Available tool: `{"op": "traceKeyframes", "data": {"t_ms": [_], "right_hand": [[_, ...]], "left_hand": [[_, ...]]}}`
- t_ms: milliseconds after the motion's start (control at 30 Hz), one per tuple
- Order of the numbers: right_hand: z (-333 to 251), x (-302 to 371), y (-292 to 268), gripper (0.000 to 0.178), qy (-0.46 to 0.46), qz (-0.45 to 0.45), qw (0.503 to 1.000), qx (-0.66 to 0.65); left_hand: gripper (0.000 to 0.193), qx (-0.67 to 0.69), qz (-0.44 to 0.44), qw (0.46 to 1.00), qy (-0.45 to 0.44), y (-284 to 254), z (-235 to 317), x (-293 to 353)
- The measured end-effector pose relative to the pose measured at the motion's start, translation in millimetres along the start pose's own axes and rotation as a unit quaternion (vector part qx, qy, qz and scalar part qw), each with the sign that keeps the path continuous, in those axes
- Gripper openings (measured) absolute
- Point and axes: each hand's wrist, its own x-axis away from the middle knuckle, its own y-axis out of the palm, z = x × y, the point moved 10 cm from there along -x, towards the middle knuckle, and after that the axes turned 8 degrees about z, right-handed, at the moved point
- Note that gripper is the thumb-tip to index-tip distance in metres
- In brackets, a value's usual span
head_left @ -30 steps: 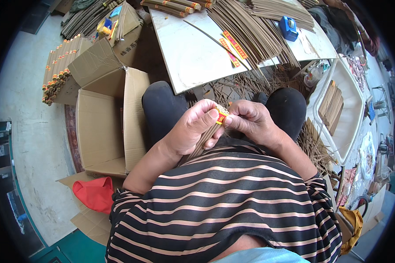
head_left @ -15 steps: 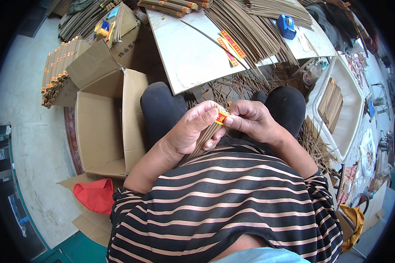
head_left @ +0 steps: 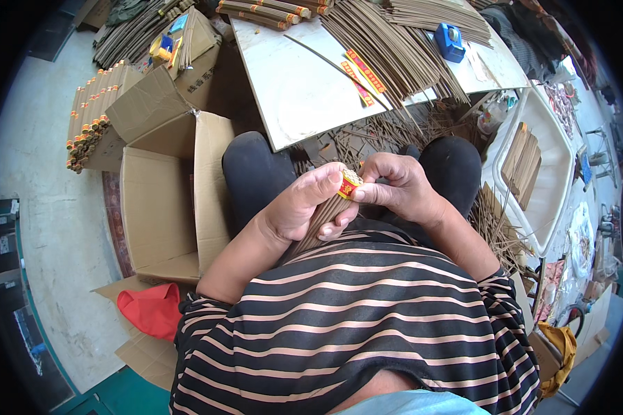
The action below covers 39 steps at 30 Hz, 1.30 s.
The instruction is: The person gathers bundles of incense sticks, aligns them, and wraps a small paper label around the ends to secure them. They repeat this process, placing finished bundles into a cardboard box.
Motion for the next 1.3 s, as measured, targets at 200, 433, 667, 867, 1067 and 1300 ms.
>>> {"op": "traceKeyframes", "data": {"t_ms": [200,433,667,867,1067,1300], "right_hand": [[-14.9,-11.6,-6.4,0.032,0.006,-0.001,0.999,-0.046],[-37.4,-8.1,-10.5,0.033,-0.128,-0.015,0.989,0.065],[-31.4,-8.2,-19.2,0.03,-0.121,0.011,0.989,0.078],[-26.2,-6.4,-23.6,0.029,-0.119,0.024,0.988,0.091],[-14.7,-6.4,-26.0,0.033,-0.111,0.032,0.988,0.103],[-3.3,-12.5,-36.2,0.035,-0.079,0.031,0.993,0.079]], "left_hand": [[0.034,0.082,-0.09,0.992,-0.029,15.8,-1.1,-5.8],[0.043,0.064,0.012,0.998,-0.005,8.0,-0.1,-15.3],[0.034,-0.125,0.075,0.988,0.055,-0.6,11.4,-14.5],[0.033,-0.241,0.138,0.956,0.091,-1.9,18.1,-8.6],[0.033,-0.318,0.149,0.935,0.053,-3.0,17.1,-12.3],[0.032,-0.201,0.173,0.963,-0.043,-4.9,8.7,-23.2]]}}
